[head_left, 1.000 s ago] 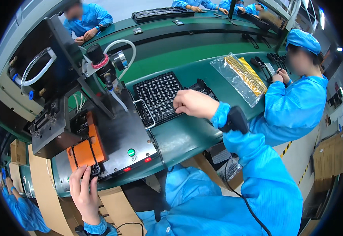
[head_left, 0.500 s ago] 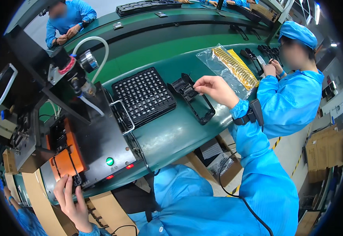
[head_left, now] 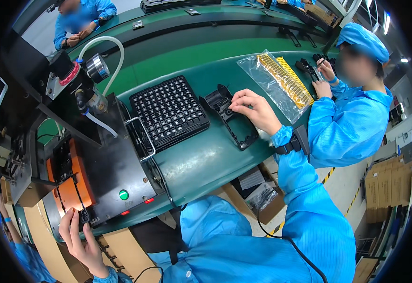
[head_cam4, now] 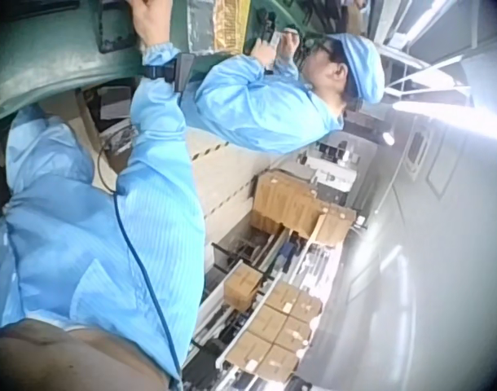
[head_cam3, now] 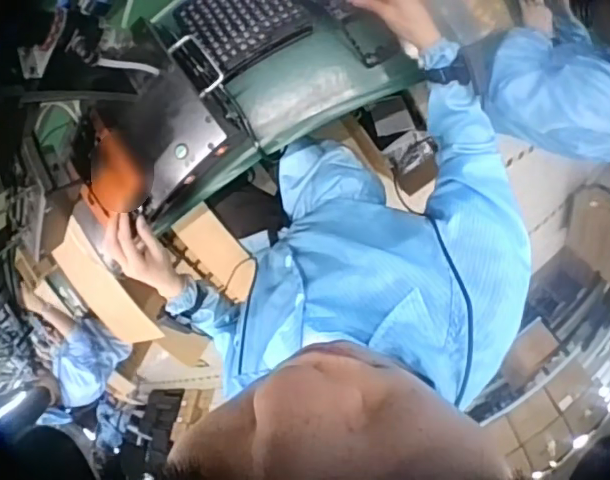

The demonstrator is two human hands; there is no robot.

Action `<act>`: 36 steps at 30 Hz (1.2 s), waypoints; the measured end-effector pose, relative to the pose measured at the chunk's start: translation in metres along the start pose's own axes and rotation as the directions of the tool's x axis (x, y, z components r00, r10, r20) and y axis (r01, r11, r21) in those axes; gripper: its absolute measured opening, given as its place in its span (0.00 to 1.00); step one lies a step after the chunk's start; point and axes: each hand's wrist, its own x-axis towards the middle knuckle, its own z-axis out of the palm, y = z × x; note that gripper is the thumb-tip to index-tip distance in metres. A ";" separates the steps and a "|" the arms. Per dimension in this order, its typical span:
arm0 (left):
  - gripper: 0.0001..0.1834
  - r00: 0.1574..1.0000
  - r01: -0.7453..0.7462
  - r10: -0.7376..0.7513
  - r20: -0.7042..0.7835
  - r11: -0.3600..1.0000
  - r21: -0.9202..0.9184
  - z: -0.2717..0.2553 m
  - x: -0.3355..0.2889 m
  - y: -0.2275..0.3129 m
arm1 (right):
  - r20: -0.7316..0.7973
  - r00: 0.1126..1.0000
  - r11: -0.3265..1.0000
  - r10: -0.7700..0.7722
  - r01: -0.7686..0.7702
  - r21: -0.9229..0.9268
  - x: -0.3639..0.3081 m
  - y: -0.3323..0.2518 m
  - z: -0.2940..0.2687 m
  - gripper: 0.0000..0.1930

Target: The recorder is assembling electronic components using a press machine at a factory workstation.

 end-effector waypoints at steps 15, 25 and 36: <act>0.18 1.000 -0.025 0.025 -0.013 0.999 -0.021 0.001 0.002 -0.001 | 0.017 0.993 0.990 0.120 -0.121 0.077 0.005 0.003 0.002 0.05; 0.20 0.992 -0.071 0.068 0.108 0.997 0.025 -0.013 0.017 0.009 | 0.239 0.946 0.975 0.219 -0.219 -0.025 0.026 0.005 -0.018 0.09; 0.18 0.874 -0.468 0.475 -0.098 0.879 0.089 -0.028 0.038 -0.012 | 0.013 0.966 0.893 -0.258 0.244 -0.379 -0.078 -0.030 0.015 0.11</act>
